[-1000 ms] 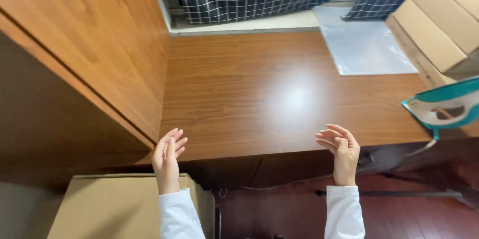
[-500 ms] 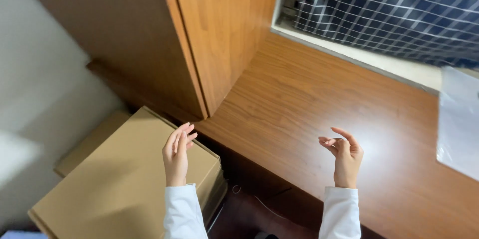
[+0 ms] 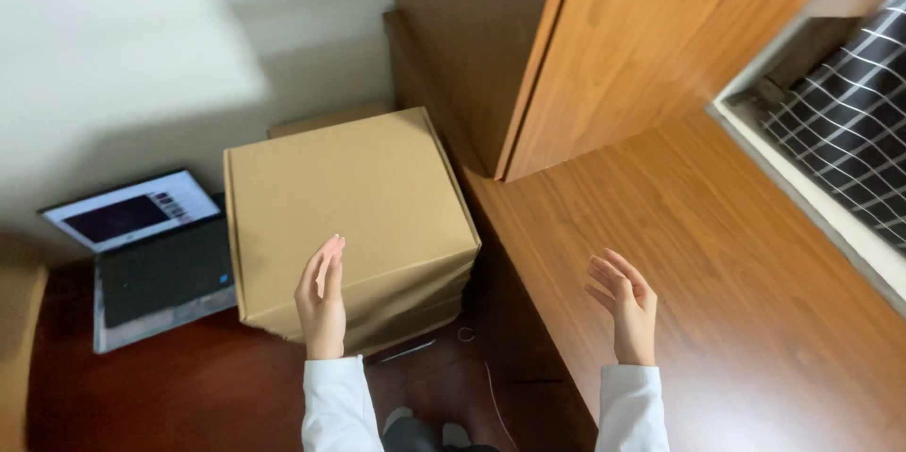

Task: Unpacking a shirt from a shipping box and plastic bag, unfolding it, and hanging it on a garment rack.

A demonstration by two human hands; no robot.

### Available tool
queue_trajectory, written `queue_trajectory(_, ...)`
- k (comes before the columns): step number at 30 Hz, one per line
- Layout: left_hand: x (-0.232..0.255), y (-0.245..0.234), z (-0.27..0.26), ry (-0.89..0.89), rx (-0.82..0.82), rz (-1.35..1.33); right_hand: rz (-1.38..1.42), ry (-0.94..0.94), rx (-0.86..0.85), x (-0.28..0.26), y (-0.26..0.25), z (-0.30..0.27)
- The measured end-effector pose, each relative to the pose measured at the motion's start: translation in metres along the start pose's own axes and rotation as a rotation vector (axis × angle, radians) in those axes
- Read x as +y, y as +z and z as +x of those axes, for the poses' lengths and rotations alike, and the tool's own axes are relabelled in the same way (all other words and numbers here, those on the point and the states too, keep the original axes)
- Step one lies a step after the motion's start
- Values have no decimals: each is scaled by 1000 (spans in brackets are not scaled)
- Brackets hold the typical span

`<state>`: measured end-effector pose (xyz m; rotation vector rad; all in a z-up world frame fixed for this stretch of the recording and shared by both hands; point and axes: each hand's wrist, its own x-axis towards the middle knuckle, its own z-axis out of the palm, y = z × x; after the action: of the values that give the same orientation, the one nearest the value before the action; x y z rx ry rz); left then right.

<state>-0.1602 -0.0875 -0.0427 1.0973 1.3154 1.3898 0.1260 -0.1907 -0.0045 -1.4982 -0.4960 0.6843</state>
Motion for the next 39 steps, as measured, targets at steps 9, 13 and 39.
queue_trajectory(9,-31,-79,-34,-28,326,12,95,239,-266,20,50,-21)
queue_trajectory(13,-56,-101,-29,-74,412,-42,204,433,-368,45,73,-13)
queue_trajectory(39,-80,-93,16,-584,383,-195,215,639,-347,107,144,28)
